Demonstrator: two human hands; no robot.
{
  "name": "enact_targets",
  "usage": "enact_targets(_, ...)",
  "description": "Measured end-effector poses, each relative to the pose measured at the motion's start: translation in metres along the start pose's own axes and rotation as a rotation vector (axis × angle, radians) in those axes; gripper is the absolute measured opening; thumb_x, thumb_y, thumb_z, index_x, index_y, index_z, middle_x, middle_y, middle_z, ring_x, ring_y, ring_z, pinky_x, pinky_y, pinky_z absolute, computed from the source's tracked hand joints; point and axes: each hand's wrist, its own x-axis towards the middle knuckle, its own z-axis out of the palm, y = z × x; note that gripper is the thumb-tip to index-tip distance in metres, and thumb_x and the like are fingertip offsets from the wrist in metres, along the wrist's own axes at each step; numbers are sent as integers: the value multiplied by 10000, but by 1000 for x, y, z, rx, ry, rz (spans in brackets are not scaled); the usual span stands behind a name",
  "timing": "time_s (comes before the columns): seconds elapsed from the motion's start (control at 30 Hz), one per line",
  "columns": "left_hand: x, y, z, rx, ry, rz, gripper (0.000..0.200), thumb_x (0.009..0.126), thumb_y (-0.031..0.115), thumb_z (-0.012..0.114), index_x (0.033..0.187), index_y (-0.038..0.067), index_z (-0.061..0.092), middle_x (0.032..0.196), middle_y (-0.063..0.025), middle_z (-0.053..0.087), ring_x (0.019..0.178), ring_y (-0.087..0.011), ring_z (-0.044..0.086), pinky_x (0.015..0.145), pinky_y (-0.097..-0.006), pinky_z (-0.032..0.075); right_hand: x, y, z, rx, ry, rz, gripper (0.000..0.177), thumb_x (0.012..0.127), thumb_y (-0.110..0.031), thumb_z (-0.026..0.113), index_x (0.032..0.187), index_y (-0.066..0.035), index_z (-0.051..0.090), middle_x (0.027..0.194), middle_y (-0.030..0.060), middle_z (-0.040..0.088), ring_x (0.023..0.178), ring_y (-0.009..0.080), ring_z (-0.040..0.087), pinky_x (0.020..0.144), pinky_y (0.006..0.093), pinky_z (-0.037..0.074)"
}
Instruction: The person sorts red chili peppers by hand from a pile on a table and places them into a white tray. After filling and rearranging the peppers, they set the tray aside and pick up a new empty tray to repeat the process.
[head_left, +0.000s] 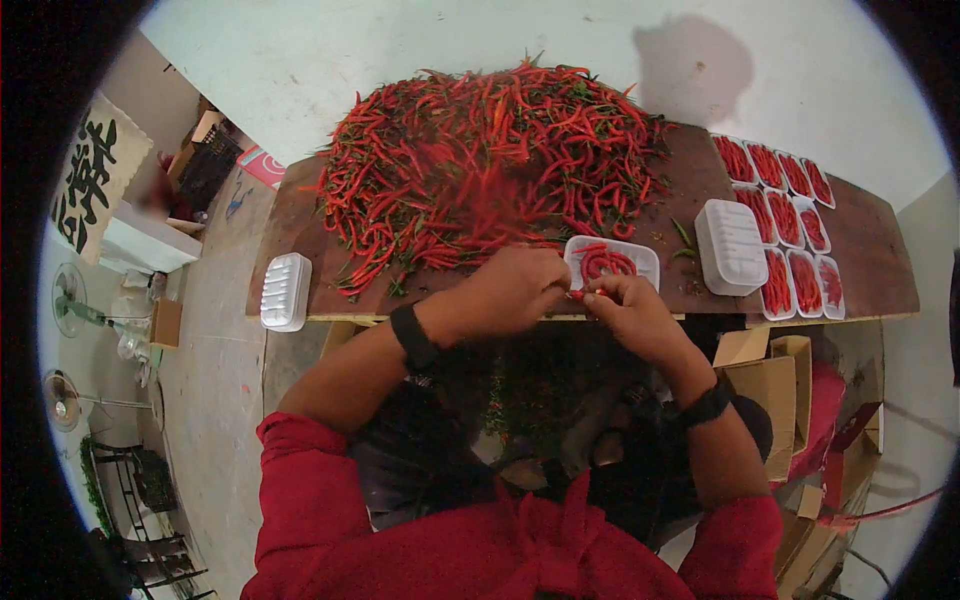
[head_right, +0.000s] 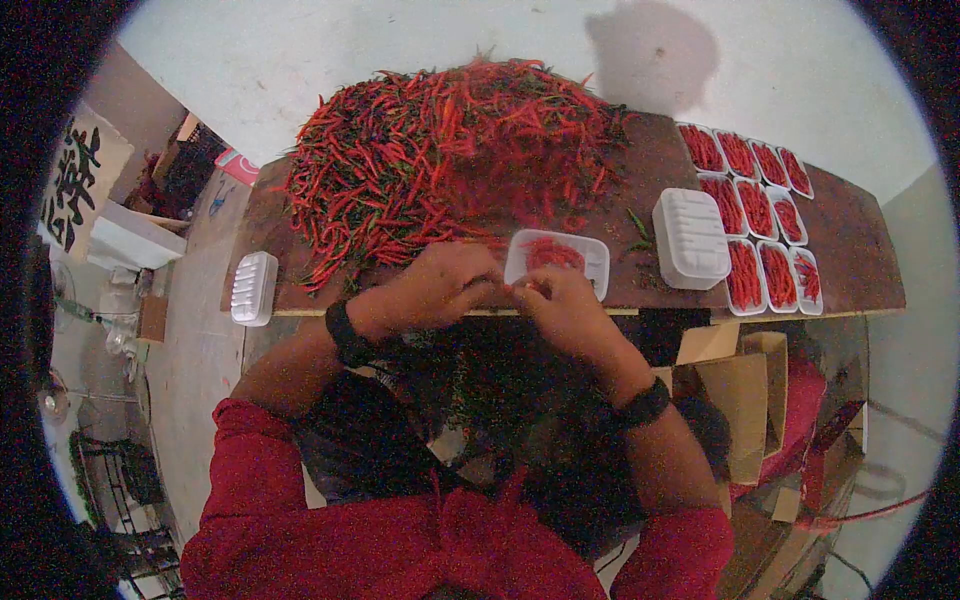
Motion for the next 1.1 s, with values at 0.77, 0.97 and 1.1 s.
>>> enact_targets(0.77,32,-7,22,-47,71,-143,183,781,185,613,854,19,589,775,-158,596,754,-330,587,653,-403,453,4,18,-25,-303,268,17,221,746,-148,661,920,-12,662,869,164,653,796,266,640,728,342,489)
enact_targets(0.97,52,-20,34,58,105,-194,221,780,185,621,941,34,610,879,-157,602,830,-334,592,716,-401,478,18,43,-42,-435,400,-39,190,716,-148,671,875,-45,678,849,140,635,799,277,625,721,351,486)
enact_targets(1.1,53,-42,42,130,136,-199,242,774,190,628,954,31,606,931,-150,596,879,-331,582,755,-407,478,25,58,-45,-530,447,-2,171,727,-191,656,862,-92,691,870,125,628,831,303,606,736,397,479)
